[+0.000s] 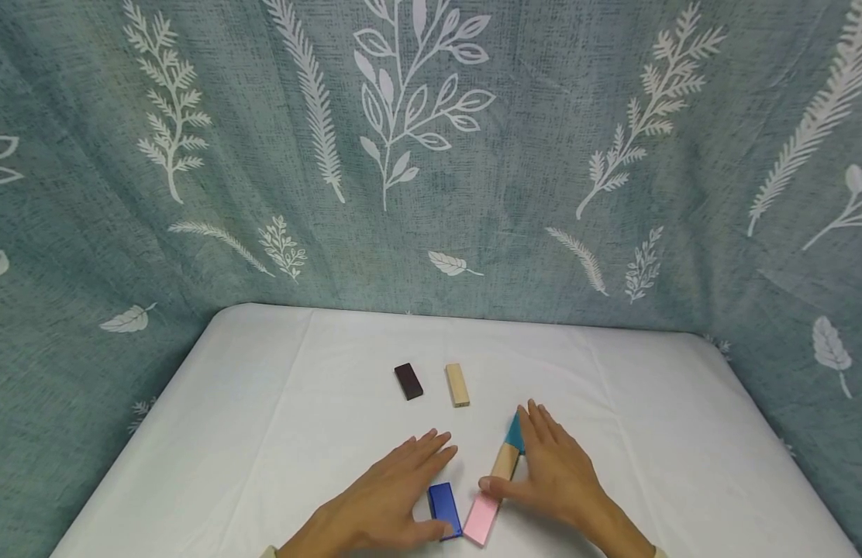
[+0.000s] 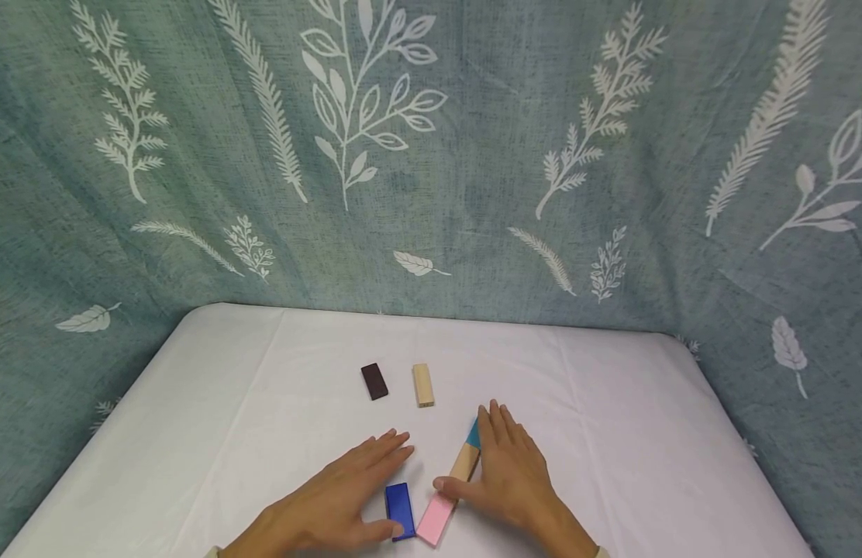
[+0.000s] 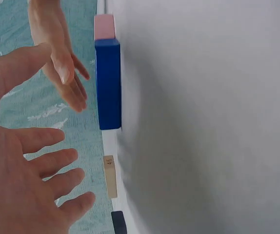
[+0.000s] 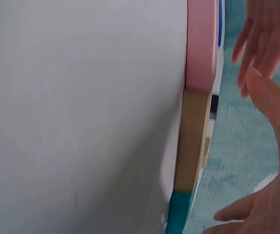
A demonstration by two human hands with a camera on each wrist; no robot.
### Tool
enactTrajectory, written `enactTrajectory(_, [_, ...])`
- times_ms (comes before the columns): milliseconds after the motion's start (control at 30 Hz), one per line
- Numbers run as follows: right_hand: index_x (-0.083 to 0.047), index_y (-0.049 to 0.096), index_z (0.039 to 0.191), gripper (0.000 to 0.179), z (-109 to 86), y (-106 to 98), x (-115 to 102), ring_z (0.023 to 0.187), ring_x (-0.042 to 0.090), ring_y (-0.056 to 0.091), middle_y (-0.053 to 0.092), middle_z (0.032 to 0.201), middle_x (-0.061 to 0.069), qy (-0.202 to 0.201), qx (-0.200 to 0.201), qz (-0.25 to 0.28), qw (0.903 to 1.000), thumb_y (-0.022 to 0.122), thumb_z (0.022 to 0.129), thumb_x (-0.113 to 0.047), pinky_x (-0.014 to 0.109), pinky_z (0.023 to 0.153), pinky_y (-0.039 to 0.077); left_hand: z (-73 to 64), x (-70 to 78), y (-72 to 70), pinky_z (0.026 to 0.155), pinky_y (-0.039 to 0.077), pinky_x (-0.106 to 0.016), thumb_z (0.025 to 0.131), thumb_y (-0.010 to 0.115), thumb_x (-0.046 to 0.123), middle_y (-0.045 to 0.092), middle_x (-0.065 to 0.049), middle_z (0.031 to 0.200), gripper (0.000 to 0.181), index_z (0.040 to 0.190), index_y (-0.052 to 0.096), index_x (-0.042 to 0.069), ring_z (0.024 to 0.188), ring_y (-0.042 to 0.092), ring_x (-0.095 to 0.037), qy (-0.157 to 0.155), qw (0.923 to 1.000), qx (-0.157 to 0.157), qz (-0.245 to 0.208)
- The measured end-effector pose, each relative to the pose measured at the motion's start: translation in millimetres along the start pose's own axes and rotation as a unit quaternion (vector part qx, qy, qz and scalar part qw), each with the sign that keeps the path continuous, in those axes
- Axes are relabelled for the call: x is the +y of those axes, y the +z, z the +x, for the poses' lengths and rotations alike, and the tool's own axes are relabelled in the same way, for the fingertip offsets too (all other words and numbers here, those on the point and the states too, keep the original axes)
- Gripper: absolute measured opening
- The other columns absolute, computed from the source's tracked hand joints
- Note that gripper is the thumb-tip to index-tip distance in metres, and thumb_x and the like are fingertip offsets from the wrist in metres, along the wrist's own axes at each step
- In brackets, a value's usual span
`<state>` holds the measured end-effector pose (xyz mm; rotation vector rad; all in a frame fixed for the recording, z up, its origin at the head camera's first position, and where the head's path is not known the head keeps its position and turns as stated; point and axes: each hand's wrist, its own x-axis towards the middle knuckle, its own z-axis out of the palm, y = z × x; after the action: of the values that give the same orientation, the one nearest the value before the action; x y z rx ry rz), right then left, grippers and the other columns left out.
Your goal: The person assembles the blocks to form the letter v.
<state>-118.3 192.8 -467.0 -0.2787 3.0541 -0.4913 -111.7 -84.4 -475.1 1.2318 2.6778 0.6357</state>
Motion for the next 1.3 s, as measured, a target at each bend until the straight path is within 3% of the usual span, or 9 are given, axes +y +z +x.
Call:
enactTrajectory(200, [0.011, 0.033, 0.152, 0.133, -8.8, 8.2, -12.5, 0.149, 0.041, 0.026, 0.029, 0.159, 0.028, -0.025, 0.017, -0.01, 0.9995, 0.06, 0.069, -0.089, 0.056, 0.117, 0.026, 1.2, -4.4, -1.5, 0.121, 0.024, -0.044, 0.093, 0.06, 0.059, 0.028, -0.007, 0.165, 0.085, 0.158, 0.034, 0.011, 0.152, 0.023, -0.025, 0.004, 0.9994, 0.032, 0.014])
enactTrajectory(367, [0.012, 0.032, 0.152, 0.136, -14.5, 10.5, -19.8, 0.149, 0.04, 0.025, 0.028, 0.16, 0.028, -0.022, 0.008, -0.015, 0.9996, 0.055, 0.068, -0.093, 0.057, 0.117, 0.026, 1.6, -8.1, -2.6, 0.12, 0.024, -0.044, 0.091, 0.063, 0.055, 0.029, -0.008, 0.164, 0.085, 0.157, 0.035, 0.009, 0.152, 0.023, -0.026, -0.001, 0.9988, 0.046, 0.02])
enactTrajectory(733, [0.011, 0.026, 0.154, 0.142, -20.6, 14.6, -30.6, 0.152, 0.04, 0.017, 0.018, 0.163, 0.029, 0.006, -0.024, -0.025, 0.9994, 0.053, 0.065, -0.096, 0.057, 0.119, 0.02, 2.8, -13.1, -5.3, 0.122, 0.02, -0.042, 0.091, 0.065, 0.054, 0.025, -0.007, 0.166, 0.087, 0.158, 0.033, 0.01, 0.153, 0.019, -0.022, -0.038, 0.9977, 0.055, 0.012])
enactTrajectory(1300, [0.011, 0.021, 0.155, 0.146, -20.4, 18.5, -33.5, 0.152, 0.042, 0.014, 0.014, 0.163, 0.03, 0.022, -0.055, -0.033, 0.9977, 0.049, 0.063, -0.099, 0.06, 0.119, 0.016, 4.7, -18.8, -7.8, 0.121, 0.023, -0.042, 0.09, 0.067, 0.054, 0.027, -0.009, 0.165, 0.087, 0.157, 0.035, 0.009, 0.152, 0.024, -0.024, -0.066, 0.9951, 0.071, 0.016])
